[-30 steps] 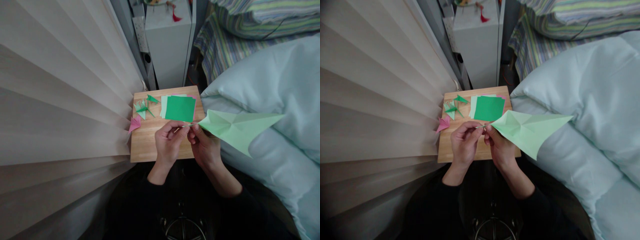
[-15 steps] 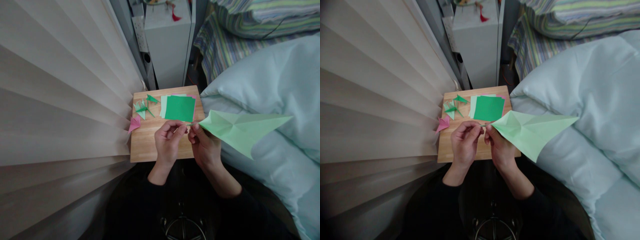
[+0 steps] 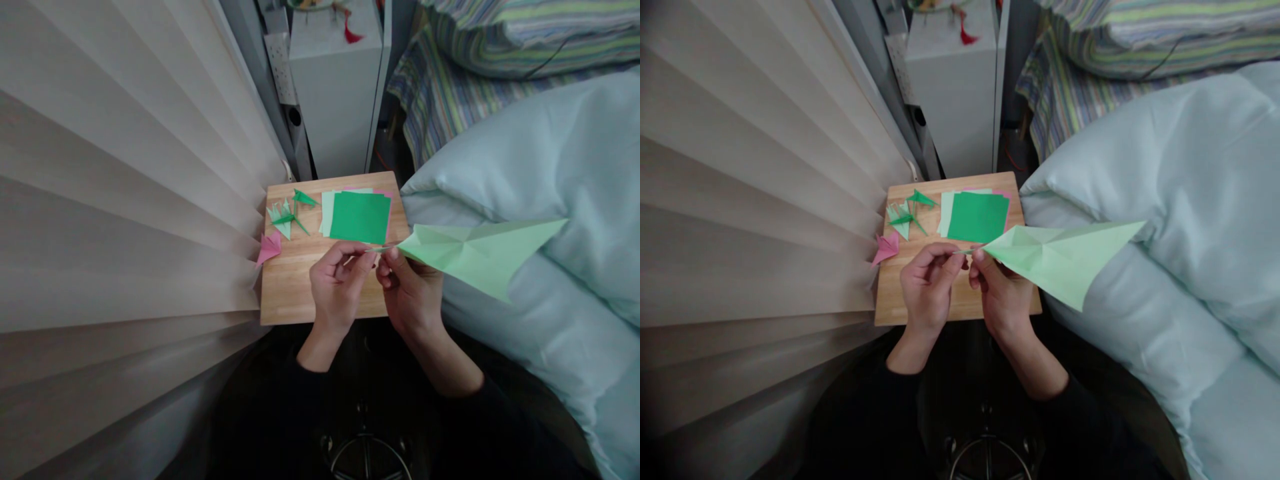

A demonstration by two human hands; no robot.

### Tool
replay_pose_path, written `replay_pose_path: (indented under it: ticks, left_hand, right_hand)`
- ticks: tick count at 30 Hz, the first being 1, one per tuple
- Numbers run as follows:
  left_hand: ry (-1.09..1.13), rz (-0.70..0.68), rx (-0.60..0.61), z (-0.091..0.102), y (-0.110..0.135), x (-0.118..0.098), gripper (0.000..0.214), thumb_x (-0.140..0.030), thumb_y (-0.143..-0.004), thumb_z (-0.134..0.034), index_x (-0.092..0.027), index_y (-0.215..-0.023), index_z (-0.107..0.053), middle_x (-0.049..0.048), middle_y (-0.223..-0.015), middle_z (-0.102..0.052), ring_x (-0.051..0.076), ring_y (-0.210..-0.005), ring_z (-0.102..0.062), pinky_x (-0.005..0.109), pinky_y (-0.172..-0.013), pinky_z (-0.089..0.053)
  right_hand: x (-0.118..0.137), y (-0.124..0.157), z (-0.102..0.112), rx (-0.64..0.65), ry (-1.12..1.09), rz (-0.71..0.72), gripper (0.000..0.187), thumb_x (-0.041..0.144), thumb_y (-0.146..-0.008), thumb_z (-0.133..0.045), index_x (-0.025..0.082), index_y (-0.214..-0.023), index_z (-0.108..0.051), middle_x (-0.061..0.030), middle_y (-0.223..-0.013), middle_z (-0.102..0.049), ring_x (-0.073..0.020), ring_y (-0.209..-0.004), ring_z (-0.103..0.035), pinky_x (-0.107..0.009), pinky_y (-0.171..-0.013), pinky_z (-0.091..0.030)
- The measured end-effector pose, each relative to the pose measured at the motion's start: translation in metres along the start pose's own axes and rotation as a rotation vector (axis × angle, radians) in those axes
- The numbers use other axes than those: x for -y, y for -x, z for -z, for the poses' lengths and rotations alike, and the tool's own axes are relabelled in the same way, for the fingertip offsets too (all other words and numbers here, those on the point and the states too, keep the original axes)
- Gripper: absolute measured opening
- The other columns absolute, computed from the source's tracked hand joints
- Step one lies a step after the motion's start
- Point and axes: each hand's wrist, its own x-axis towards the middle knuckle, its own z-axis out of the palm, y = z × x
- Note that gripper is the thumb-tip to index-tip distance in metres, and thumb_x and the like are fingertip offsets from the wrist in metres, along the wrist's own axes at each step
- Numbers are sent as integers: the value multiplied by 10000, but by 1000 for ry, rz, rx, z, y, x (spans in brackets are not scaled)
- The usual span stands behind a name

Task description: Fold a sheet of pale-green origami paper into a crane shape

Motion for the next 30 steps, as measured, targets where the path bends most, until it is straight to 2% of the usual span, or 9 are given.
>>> replay_pose_path:
  ticks: [6,11,14,16,21,30]
  left_hand:
    - [52,37,47,-2,1,-1,248,-366,-797,-876,-171,-813,-723,-8,-671,-695,103,-567,-637,222,-535,-537]
    - [70,73,50,-3,2,-1,299,-404,-785,-881,-170,-812,-698,-6,-668,-685,104,-538,-620,220,-482,-520]
    - [83,97,59,-2,2,1,303,-412,-796,-870,-172,-827,-687,-11,-664,-678,104,-514,-610,225,-463,-512]
    - [66,85,41,-1,2,1,290,-407,-804,-863,-174,-827,-691,-10,-667,-680,104,-530,-616,227,-489,-520]
    - [2,23,-54,1,0,3,259,-379,-774,-886,-178,-802,-727,-1,-712,-693,108,-667,-654,235,-675,-568]
    - [41,50,-80,7,0,10,184,-331,-818,-851,-182,-844,-746,4,-762,-710,109,-717,-661,233,-717,-559]
  right_hand:
    - [-2,1,0,16,-12,-1,280,372,-659,-923,202,-663,-700,45,-542,-581,-85,-481,-476,-231,-416,-337]
    - [-3,5,2,72,8,9,307,389,-754,-880,203,-639,-664,51,-551,-561,-76,-481,-470,-227,-429,-347]
    - [-3,5,3,81,3,-15,291,394,-747,-880,207,-667,-673,48,-565,-572,-81,-491,-476,-227,-429,-350]
    - [-3,5,2,73,-9,-39,280,382,-723,-890,207,-680,-676,48,-573,-574,-82,-501,-477,-224,-429,-352]
    - [-2,2,1,47,-32,-71,321,364,-698,-895,199,-642,-627,55,-573,-540,-68,-517,-461,-206,-439,-344]
    - [0,2,0,13,-59,-95,301,335,-645,-921,202,-672,-653,56,-579,-552,-73,-523,-476,-205,-433,-351]
